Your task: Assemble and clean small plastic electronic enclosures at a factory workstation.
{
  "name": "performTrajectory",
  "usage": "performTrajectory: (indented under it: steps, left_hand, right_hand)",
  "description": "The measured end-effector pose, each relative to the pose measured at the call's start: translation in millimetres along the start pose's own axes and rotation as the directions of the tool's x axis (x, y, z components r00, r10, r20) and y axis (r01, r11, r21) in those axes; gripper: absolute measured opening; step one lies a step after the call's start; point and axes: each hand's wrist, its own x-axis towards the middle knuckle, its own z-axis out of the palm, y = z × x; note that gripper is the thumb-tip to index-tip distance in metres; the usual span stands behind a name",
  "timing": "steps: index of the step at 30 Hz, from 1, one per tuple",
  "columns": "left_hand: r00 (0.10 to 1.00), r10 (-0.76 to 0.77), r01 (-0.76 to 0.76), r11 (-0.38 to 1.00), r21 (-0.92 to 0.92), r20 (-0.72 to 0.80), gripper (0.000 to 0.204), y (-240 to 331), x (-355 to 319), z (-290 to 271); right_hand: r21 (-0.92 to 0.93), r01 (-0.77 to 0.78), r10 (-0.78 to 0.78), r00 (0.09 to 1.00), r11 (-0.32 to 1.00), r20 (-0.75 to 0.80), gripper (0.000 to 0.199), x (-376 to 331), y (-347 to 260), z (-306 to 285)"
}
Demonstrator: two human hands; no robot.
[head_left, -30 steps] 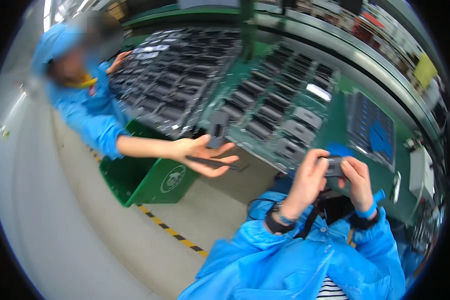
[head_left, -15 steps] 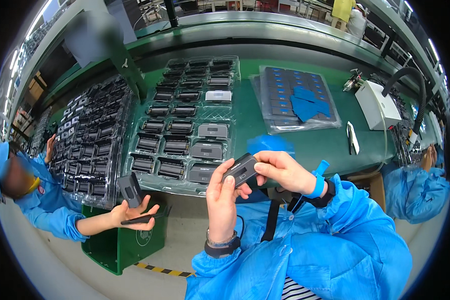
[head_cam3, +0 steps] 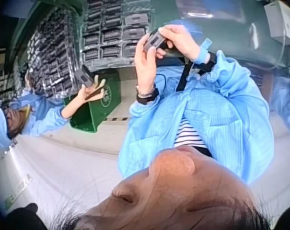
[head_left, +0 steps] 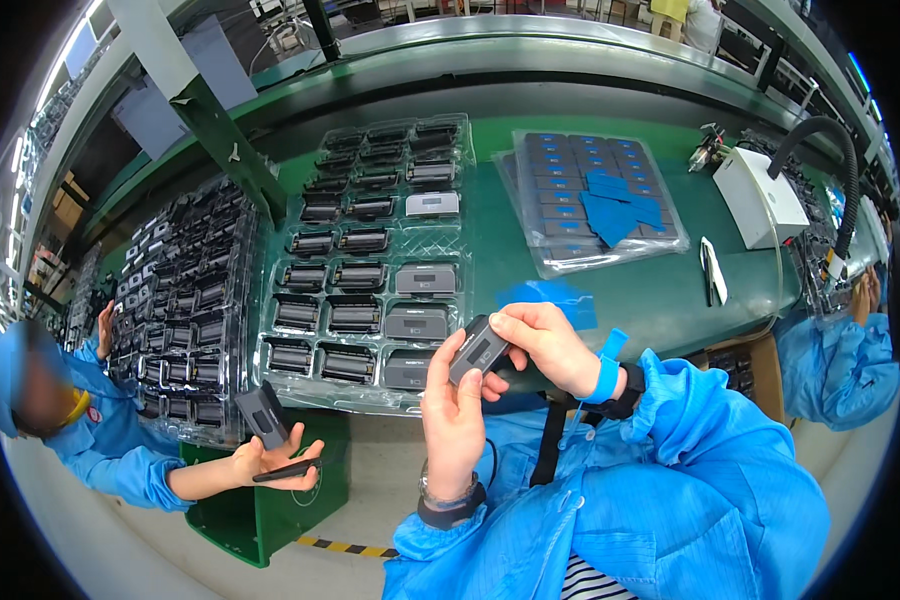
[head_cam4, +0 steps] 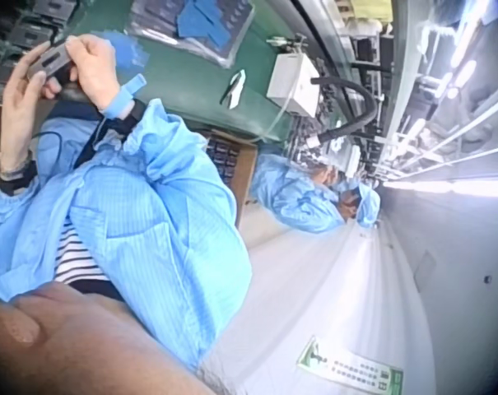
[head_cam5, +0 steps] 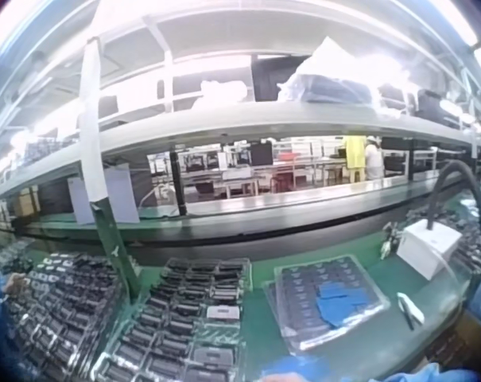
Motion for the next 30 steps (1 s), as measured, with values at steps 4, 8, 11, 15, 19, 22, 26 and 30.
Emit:
performTrajectory:
  steps: [4,8,11,15,19,22,26,30]
  left_hand:
    - [0.999,0.035,-0.032,0.991,0.132,-0.021,0.039,-1,4,2]
    - [0.995,0.016,-0.01,0.998,0.062,-0.094,0.039,2,6,1]
    - [0.997,-0.035,0.027,0.992,-0.126,-0.065,0.035,6,12,-17]
    - [0.993,-0.076,0.042,0.947,-0.318,-0.095,0.036,6,19,-25]
    - [0.997,-0.036,0.015,0.963,-0.27,-0.074,0.042,9,23,-26]
    - [0.998,-0.036,0.028,0.989,-0.146,-0.054,0.045,12,24,-31]
    - [0.99,0.047,-0.059,0.994,-0.092,-0.134,0.048,9,31,-25]
    - [0.908,0.349,-0.226,0.874,0.43,-0.231,0.073,19,24,-23]
  right_hand:
    - [-0.182,0.012,-0.02,0.999,0.983,-0.045,0.039,7,-7,7]
    - [-0.39,0.244,-0.278,0.96,0.888,-0.033,0.042,9,-18,15]
    - [-0.331,-0.013,0.078,0.98,0.944,0.185,0.039,24,-37,4]
    - [0.0,-0.146,0.134,0.908,0.989,0.397,0.027,40,-29,-9]
    - [-0.084,-0.118,0.144,0.863,0.989,0.484,0.023,45,-34,-14]
    - [-0.167,-0.057,0.133,0.86,0.984,0.493,0.023,42,-42,-11]
    - [-0.301,-0.04,0.163,0.903,0.953,0.398,0.02,51,-53,-7]
    - [-0.125,0.034,0.005,0.954,0.992,0.3,0.018,91,-60,-23]
